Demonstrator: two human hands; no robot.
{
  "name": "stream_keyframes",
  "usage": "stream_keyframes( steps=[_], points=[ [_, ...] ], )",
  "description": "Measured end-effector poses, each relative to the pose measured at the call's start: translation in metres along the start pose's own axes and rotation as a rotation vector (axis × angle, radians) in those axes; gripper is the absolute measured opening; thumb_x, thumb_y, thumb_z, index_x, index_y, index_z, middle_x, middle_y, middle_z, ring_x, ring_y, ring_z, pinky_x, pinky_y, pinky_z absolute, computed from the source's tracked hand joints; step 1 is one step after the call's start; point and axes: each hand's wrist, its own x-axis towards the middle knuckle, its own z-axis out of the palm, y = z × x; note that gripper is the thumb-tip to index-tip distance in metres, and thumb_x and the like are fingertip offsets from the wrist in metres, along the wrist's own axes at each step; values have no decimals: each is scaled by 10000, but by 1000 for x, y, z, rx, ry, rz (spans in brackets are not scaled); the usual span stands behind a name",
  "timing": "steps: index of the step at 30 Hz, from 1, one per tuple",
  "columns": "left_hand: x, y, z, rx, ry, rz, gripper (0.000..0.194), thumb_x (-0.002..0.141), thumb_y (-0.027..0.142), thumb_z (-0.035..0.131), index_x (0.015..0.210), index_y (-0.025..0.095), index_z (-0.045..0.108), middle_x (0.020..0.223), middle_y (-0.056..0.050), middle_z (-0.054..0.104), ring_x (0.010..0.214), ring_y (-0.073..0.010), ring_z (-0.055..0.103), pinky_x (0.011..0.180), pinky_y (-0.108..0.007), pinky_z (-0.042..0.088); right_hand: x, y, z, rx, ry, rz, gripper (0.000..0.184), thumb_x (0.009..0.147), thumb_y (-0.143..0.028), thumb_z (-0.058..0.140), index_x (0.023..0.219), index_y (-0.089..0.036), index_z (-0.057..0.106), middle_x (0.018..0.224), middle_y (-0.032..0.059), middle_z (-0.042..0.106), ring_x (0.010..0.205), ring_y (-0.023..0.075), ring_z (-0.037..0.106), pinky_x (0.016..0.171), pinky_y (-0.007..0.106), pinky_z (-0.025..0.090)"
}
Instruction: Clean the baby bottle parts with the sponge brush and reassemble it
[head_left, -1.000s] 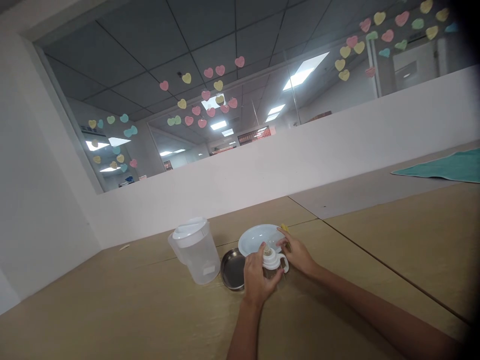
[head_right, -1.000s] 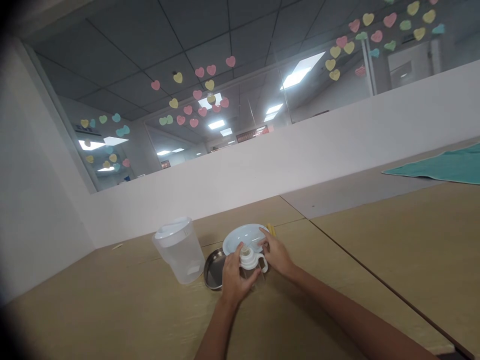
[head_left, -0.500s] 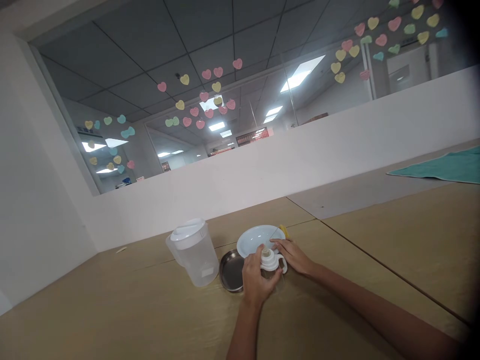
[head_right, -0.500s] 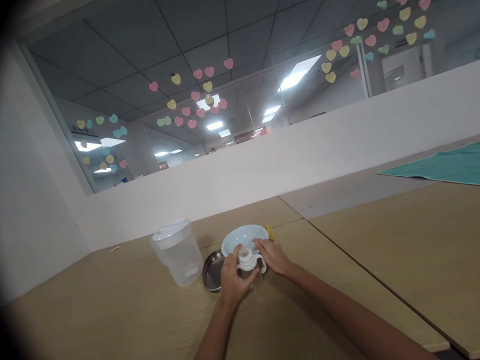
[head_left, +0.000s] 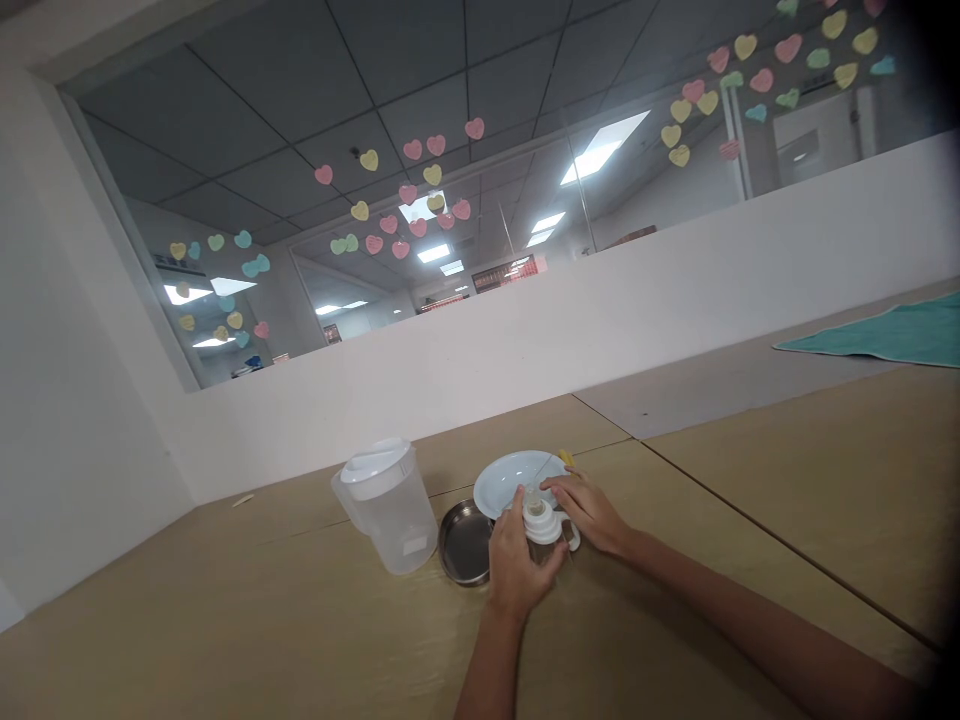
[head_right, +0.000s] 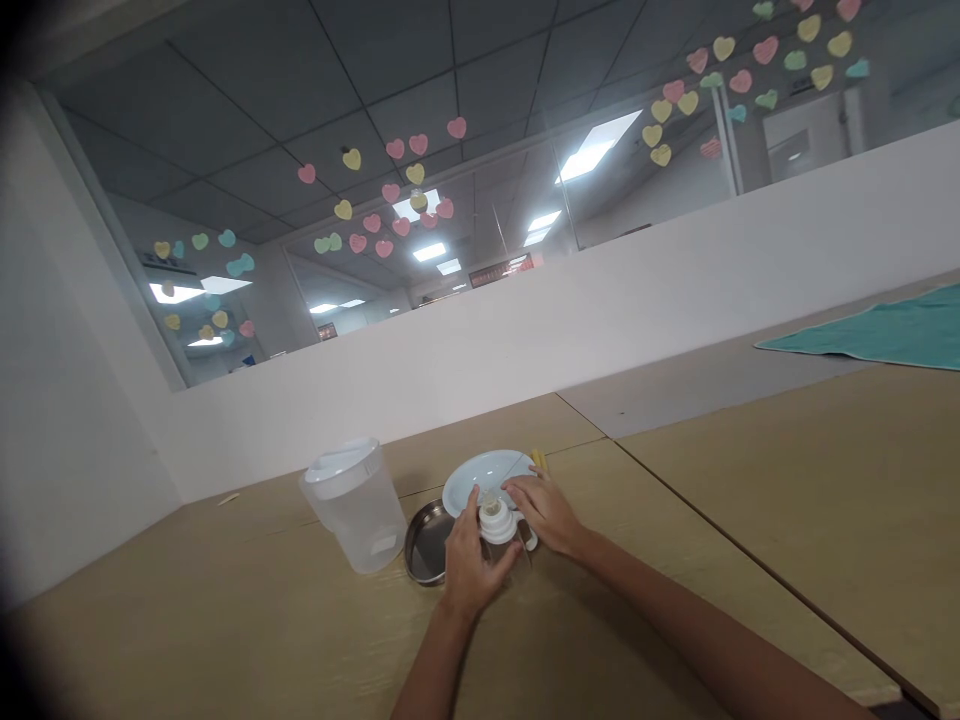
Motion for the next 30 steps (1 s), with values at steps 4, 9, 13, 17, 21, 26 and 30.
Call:
stream_keyframes(
  steps=[4,9,13,17,21,26,30],
  points=[
    [-3,-2,4,-43,-14,-69,861,744,390,611,1424,95,172,1303,-190,488,1145,-284,508,949,-429,423,-5,-22,7,56,-15,-78,283,830,-403,553,1027,-202,580,1032,71,623,983,228,551,900,386,404],
    [-4,-1,5,-165,-39,-148,885,728,337,614,1437,115,132,1265,-171,518,1130,-273,516,953,-416,414,-4,-34,15,139,45,49,251,720,-309,659,930,-191,588,928,53,611,878,209,566,787,331,451],
    [-2,4,7,-283,-47,-194,893,754,380,615,1441,146,94,1230,-137,552,1117,-243,528,968,-390,403,-1,-29,11,259,22,164,330,664,-327,703,950,-182,623,933,57,645,878,217,588,791,332,459],
    [0,8,6,-318,-47,-187,881,773,408,599,1440,145,88,1241,-145,545,1112,-242,534,968,-395,402,0,-26,9,385,-2,245,409,633,-327,725,998,-165,637,974,73,666,909,236,601,816,344,464],
    [-1,7,2,-344,-81,-166,868,799,424,574,1444,145,64,1271,-147,526,1154,-243,509,989,-409,386,2,-26,6,518,-75,303,394,620,-325,733,974,-170,657,959,64,682,896,244,611,819,355,468],
    [-3,4,2,-339,-98,-157,817,808,430,555,1435,135,123,1296,-161,504,1205,-262,471,1000,-420,381,7,-25,1,734,-191,345,479,571,-285,747,1029,-180,652,1041,78,674,1003,274,591,908,410,434],
    [-3,4,3,-322,-62,-154,802,819,420,543,1435,134,116,1301,-162,498,1184,-258,486,990,-415,390,9,-7,1,847,-180,348,624,567,-228,746,1167,-228,577,1171,96,623,1127,277,532,930,428,424]
  ],
)
